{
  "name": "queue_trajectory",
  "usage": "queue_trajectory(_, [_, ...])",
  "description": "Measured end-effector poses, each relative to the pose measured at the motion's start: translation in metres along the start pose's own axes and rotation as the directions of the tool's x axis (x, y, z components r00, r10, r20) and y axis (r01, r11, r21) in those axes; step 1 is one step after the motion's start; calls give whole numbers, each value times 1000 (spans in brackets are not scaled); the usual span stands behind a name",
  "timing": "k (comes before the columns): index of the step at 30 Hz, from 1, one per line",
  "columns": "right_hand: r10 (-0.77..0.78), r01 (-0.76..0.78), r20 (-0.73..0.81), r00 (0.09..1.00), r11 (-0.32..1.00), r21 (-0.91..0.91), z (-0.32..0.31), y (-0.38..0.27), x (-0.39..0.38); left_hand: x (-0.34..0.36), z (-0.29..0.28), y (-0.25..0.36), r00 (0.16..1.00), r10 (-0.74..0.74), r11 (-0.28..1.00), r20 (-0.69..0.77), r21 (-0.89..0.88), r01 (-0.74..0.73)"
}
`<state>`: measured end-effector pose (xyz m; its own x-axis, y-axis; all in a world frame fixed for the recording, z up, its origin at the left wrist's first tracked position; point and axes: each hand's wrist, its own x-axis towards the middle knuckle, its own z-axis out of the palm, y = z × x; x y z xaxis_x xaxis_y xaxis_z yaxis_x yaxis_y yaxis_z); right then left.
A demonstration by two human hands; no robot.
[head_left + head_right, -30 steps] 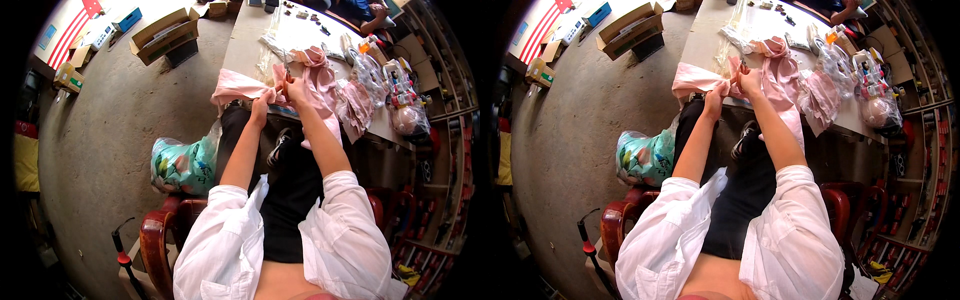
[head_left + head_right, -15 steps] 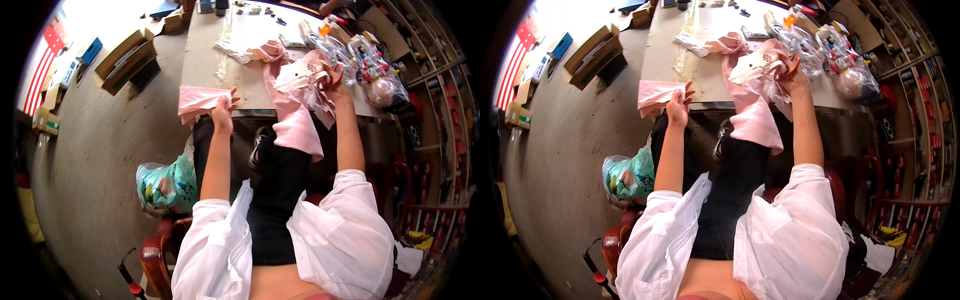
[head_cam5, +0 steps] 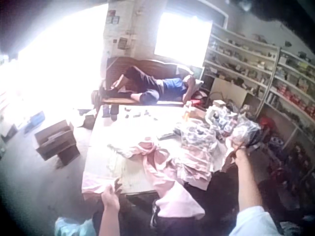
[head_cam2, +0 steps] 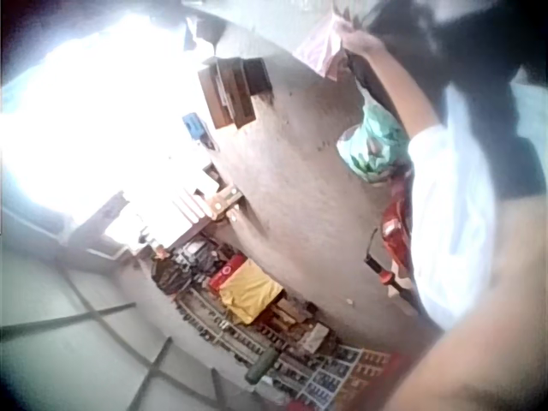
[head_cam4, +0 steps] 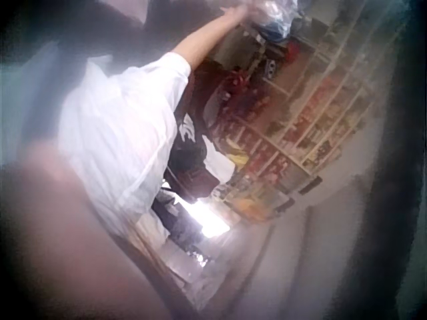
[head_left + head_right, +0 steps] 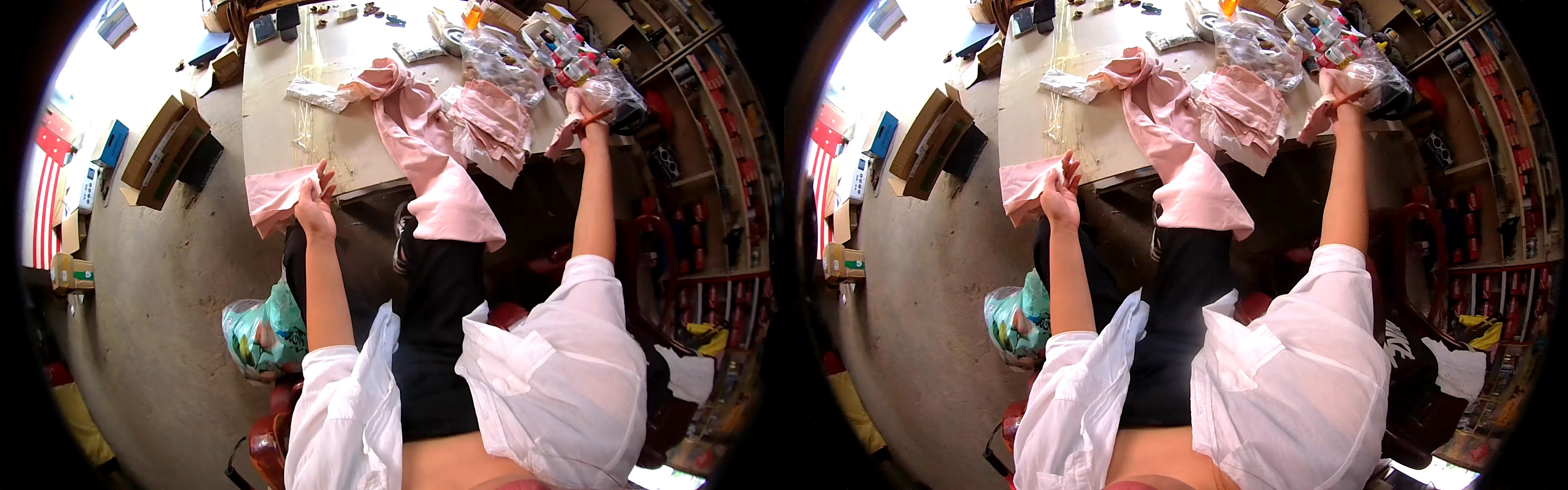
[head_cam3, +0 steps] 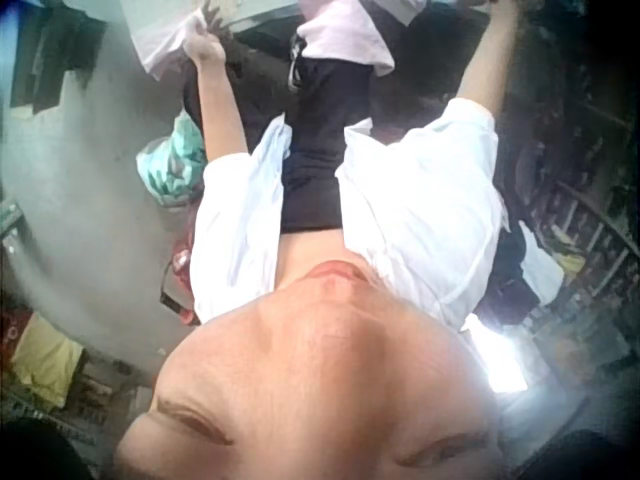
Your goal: The person uses orange-handled scissors to cut a large piece of pink fabric on a table. They repeatedly fold and trim the material, creating smaller rectangular pieces. The person occasionally pauses to adjust the fabric or remove small scraps before continuing the cutting process.
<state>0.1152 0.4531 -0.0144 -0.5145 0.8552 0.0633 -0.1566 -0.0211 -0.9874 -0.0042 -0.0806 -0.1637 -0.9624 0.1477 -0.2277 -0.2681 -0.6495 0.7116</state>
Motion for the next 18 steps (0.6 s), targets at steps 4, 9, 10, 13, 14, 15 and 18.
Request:
queue_trajectory(4, [-49, 68, 83, 995, 968, -243, 49, 54, 18, 3, -9, -1, 1000, 2, 1000, 11, 2, -2])
queue_trajectory(9, [65, -62, 285, 956, 998, -18, 118, 131, 26, 5, 3, -4, 999, -9, 1000, 43, -16, 10])
queue_trajectory(10, [128, -117, 207, 970, 991, -66, 133, 136, 14, 4, 2, -3, 999, -11, 1000, 41, -21, 12])
queue_trajectory(13, [-7, 47, 102, 995, 918, -393, 174, 129, -50, 0, -7, 2, 1000, -1, 1000, 12, -7, 1])
queue_trajectory(14, [-146, 198, 134, 980, 760, -620, 177, 128, -59, 0, -6, 1, 1000, -7, 1000, 18, -4, 7])
queue_trajectory(15, [-81, 188, 229, 970, 847, -497, 182, 132, -61, 2, -4, 0, 1000, -10, 1000, 24, -10, 10])
queue_trajectory(18, [-56, 292, 378, 924, 743, -603, 188, 142, -63, 5, 0, -1, 1000, -15, 1000, 27, -25, 16])
